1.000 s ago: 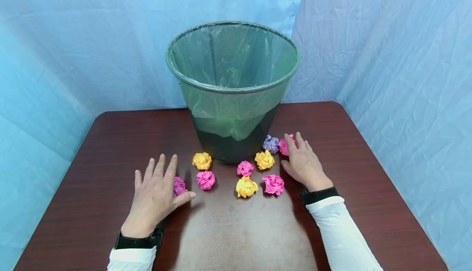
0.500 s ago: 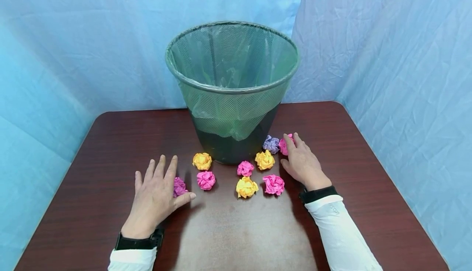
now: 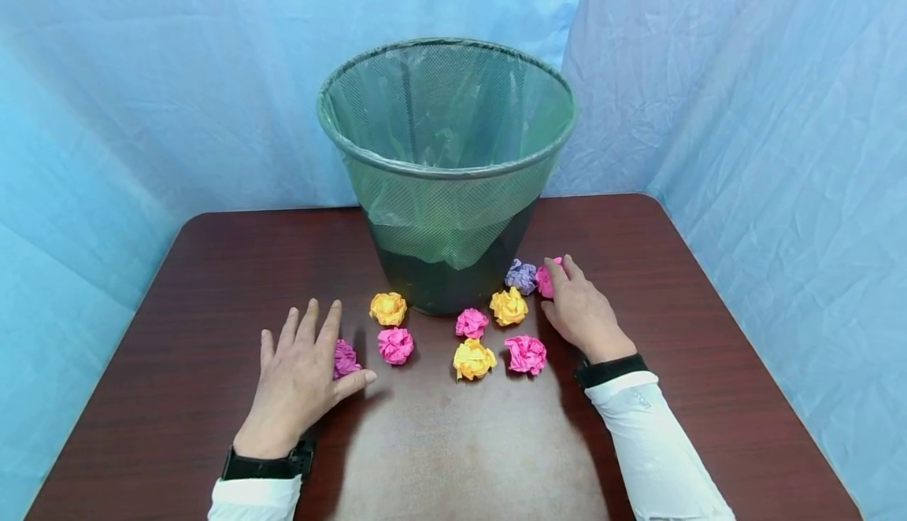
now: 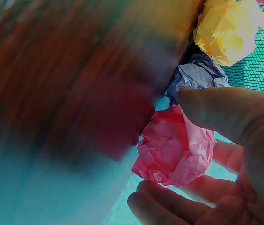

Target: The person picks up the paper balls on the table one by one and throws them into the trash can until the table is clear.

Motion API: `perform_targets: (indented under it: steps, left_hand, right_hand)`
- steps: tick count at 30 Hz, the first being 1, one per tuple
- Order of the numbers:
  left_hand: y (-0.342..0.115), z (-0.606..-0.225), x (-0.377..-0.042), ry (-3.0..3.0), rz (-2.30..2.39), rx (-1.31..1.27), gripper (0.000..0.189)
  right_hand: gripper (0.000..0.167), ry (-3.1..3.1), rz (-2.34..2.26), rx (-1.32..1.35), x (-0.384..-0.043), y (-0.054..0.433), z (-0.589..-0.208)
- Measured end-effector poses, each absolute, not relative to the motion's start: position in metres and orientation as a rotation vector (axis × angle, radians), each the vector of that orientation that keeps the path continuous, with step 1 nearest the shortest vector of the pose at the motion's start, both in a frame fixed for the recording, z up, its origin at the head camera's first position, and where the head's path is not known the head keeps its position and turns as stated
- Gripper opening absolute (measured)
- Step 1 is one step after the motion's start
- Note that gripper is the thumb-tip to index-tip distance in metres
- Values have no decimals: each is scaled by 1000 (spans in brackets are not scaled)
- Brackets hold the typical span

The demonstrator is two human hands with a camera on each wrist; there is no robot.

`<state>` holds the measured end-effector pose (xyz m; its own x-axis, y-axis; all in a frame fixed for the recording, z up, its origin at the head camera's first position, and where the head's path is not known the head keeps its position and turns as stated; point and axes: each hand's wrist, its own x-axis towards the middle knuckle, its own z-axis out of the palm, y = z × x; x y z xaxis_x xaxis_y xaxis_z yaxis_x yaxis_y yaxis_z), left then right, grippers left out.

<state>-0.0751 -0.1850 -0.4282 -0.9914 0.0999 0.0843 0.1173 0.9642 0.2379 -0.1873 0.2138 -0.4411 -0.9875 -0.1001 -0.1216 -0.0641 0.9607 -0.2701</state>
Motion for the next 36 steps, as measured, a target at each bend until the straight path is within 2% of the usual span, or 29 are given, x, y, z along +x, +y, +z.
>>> perform_targets:
  steps: [15,36]
  left_hand:
    - [-183,-425,-76,-3046,-350,-186,111]
    - [-184,-424,-76,-3024,-340,-208,110]
  right_hand:
    - [68,3028,-347,-152,-192,213,-440]
    - [65,3032,-323,-109,-197,211,-440]
